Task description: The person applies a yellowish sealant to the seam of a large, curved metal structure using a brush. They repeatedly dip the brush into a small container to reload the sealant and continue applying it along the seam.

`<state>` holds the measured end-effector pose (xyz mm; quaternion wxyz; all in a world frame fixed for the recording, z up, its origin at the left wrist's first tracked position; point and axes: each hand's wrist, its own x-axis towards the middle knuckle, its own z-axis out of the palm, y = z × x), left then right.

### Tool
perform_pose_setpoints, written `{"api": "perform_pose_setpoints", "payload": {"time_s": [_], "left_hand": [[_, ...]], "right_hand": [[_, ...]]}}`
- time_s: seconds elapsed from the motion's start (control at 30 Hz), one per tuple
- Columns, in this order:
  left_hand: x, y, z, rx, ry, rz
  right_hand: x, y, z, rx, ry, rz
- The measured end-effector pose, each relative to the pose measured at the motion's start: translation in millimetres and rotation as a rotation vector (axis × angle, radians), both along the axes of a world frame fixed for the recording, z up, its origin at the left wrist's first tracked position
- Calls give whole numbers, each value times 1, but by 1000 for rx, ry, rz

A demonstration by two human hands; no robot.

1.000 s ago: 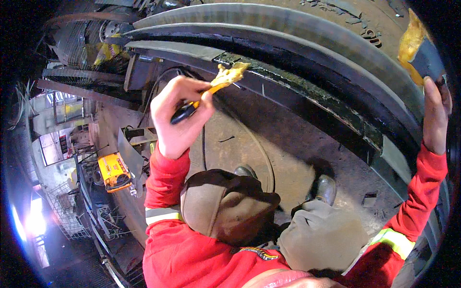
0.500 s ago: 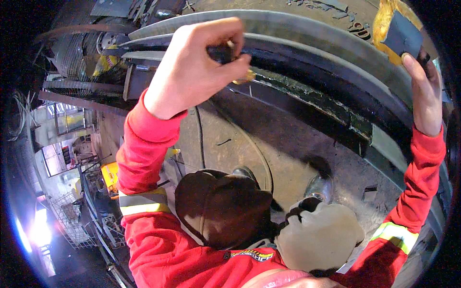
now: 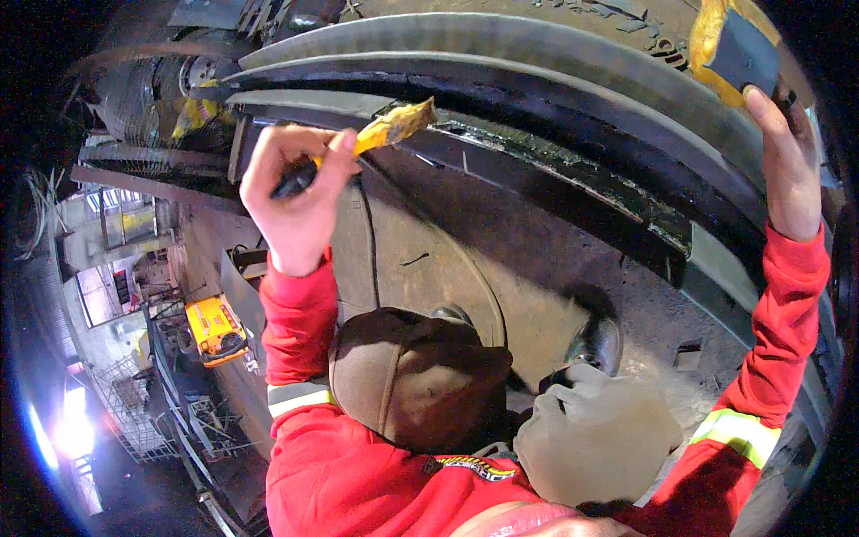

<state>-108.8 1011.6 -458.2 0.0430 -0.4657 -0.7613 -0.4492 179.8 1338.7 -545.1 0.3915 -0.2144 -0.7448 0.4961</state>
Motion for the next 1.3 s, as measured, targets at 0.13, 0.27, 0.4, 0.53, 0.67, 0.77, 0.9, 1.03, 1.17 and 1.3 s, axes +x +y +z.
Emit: {"api": "perform_pose_setpoints", "payload": {"time_s": [0.13, 0.27, 0.4, 0.53, 0.67, 0.77, 0.9, 1.03, 1.17, 1.3], "left_hand": [[11, -22, -22, -121, 283, -310], [11, -34, -26, 5, 224, -385], [10, -36, -30, 2, 290, -353], [16, -47, -44, 86, 56, -410], [11, -39, -53, 247, -288, -360], [5, -26, -69, 178, -521, -325], [-14, -48, -79, 240, -400, -37], [-2, -51, -72, 317, -351, -98], [12, -28, -73, 202, 77, -382], [45, -21, -84, 302, -96, -528]], "right_hand": [[-1, 1, 1, -76, 106, 52], [1, 5, -3, -100, 75, -3], [3, 0, 3, -121, 120, -20], [-10, -16, 11, -162, 155, -103], [-4, -2, 7, -172, 130, -156], [-6, -1, 4, -104, 231, -74], [-10, -4, 8, -214, 83, -184], [-10, -20, 15, -196, -1, -344], [-14, -23, 20, -126, -138, -334], [-19, -24, 26, -76, -244, -257]]}}
